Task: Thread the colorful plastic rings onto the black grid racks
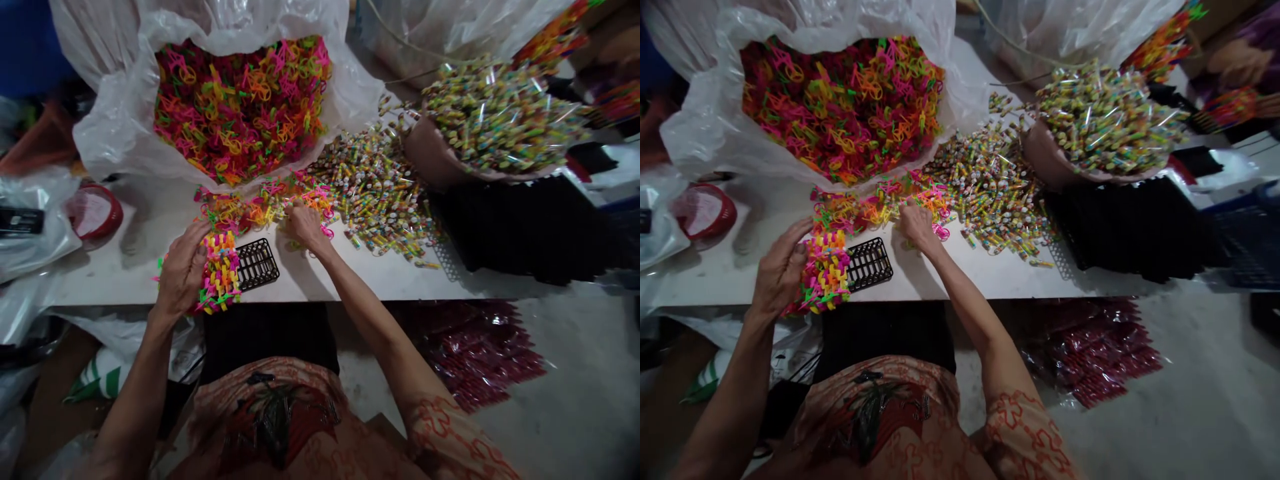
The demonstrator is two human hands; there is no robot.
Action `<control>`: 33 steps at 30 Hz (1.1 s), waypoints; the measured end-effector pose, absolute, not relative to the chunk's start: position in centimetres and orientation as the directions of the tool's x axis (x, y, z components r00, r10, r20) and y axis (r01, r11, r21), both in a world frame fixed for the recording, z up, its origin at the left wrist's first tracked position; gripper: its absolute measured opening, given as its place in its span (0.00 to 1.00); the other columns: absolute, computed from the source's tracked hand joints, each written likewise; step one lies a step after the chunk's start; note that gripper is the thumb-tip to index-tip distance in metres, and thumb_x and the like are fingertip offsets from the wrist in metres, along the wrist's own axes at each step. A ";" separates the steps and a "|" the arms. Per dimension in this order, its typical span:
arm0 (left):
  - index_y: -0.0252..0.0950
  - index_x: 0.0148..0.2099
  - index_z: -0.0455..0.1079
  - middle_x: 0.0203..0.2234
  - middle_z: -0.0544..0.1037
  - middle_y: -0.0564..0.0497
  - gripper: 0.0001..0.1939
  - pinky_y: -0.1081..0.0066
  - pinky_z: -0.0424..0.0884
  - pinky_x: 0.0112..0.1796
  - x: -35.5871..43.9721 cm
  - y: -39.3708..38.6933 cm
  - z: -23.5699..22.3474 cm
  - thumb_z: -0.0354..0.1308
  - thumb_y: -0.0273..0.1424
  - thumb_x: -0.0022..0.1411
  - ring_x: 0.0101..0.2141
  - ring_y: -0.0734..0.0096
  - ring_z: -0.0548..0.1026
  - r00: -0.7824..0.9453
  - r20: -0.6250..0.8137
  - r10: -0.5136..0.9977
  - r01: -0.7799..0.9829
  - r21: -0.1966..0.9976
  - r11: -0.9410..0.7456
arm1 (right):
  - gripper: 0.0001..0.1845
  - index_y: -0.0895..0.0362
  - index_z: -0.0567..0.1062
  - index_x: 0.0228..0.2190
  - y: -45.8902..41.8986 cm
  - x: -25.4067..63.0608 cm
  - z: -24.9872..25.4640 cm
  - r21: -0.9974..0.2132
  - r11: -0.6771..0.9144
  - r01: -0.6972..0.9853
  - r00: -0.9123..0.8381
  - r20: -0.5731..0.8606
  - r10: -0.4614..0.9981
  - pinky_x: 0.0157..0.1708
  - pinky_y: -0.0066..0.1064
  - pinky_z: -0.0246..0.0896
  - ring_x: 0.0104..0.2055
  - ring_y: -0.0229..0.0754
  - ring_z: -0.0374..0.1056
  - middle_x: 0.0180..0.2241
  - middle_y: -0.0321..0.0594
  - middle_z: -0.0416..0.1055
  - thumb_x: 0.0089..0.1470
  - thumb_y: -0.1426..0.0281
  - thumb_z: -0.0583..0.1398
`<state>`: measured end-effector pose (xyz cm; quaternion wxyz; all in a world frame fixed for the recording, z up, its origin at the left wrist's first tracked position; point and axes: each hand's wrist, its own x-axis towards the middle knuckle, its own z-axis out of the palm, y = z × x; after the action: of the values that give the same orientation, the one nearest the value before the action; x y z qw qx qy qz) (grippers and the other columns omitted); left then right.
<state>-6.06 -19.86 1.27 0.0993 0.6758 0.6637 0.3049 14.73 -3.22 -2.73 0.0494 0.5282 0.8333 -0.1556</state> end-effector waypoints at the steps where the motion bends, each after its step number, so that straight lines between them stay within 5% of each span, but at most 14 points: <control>1: 0.45 0.64 0.61 0.60 0.71 0.49 0.22 0.56 0.59 0.61 -6.0 -20.0 1.4 0.40 0.37 0.71 0.62 0.65 0.65 -0.069 0.290 0.954 0.845 0.525 -0.099 | 0.20 0.60 0.76 0.46 -3.5 15.0 -2.6 -0.212 0.388 0.897 -0.433 -0.246 0.867 0.39 0.34 0.59 0.44 0.49 0.71 0.50 0.55 0.71 0.59 0.78 0.49; 9: 0.44 0.64 0.62 0.58 0.73 0.46 0.22 0.54 0.59 0.60 -6.0 -20.6 0.6 0.41 0.37 0.71 0.60 0.62 0.67 -0.104 0.314 0.944 0.874 0.482 -0.064 | 0.21 0.62 0.73 0.49 -4.3 15.9 -2.2 -0.168 0.342 0.924 -0.376 -0.251 0.892 0.39 0.36 0.60 0.44 0.50 0.71 0.53 0.57 0.68 0.59 0.77 0.48; 16: 0.44 0.67 0.57 0.62 0.68 0.45 0.24 0.50 0.55 0.61 -5.3 -20.3 0.3 0.39 0.38 0.72 0.62 0.59 0.64 0.053 0.204 0.977 0.904 0.407 -0.134 | 0.22 0.63 0.75 0.48 -2.8 14.5 -3.1 -0.171 0.438 0.883 -0.470 -0.295 0.832 0.40 0.37 0.60 0.47 0.53 0.71 0.50 0.59 0.71 0.59 0.80 0.47; 22: 0.45 0.66 0.58 0.60 0.70 0.47 0.24 0.56 0.65 0.59 -7.1 -21.5 0.9 0.38 0.38 0.73 0.60 0.64 0.68 -0.343 0.383 0.857 0.765 0.644 0.018 | 0.21 0.62 0.75 0.46 -2.9 15.5 -1.8 -0.136 0.448 0.884 -0.468 -0.249 0.848 0.39 0.37 0.58 0.47 0.53 0.70 0.49 0.56 0.72 0.55 0.80 0.50; 26: 0.43 0.64 0.62 0.56 0.74 0.47 0.23 0.56 0.67 0.56 -7.5 -21.5 1.2 0.40 0.39 0.72 0.57 0.60 0.71 -0.327 0.341 0.881 0.792 0.608 0.058 | 0.20 0.61 0.73 0.47 -4.2 17.1 -0.5 -0.131 0.348 0.928 -0.369 -0.216 0.904 0.38 0.35 0.56 0.44 0.50 0.70 0.50 0.55 0.71 0.55 0.79 0.50; 29: 0.42 0.63 0.62 0.59 0.72 0.45 0.22 0.50 0.62 0.59 -6.5 -20.8 0.9 0.41 0.38 0.72 0.59 0.56 0.69 -0.112 0.324 0.940 0.897 0.439 -0.044 | 0.16 0.60 0.74 0.42 -5.2 17.8 -0.6 -0.258 0.300 0.918 -0.354 -0.196 0.915 0.38 0.34 0.56 0.42 0.48 0.69 0.46 0.52 0.73 0.53 0.77 0.53; 33: 0.41 0.63 0.62 0.63 0.67 0.43 0.22 0.44 0.55 0.59 -4.8 -19.9 0.3 0.43 0.39 0.71 0.63 0.50 0.64 0.132 0.203 0.970 0.944 0.274 -0.186 | 0.10 0.59 0.76 0.34 -6.6 17.9 -2.6 -0.654 0.206 0.728 -0.408 -0.171 0.897 0.35 0.30 0.58 0.35 0.40 0.68 0.34 0.41 0.75 0.47 0.74 0.59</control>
<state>-4.82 -19.85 0.28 0.0393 0.7514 0.6368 0.1684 17.93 -6.61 -2.56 -0.1238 0.5297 0.7668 -0.3409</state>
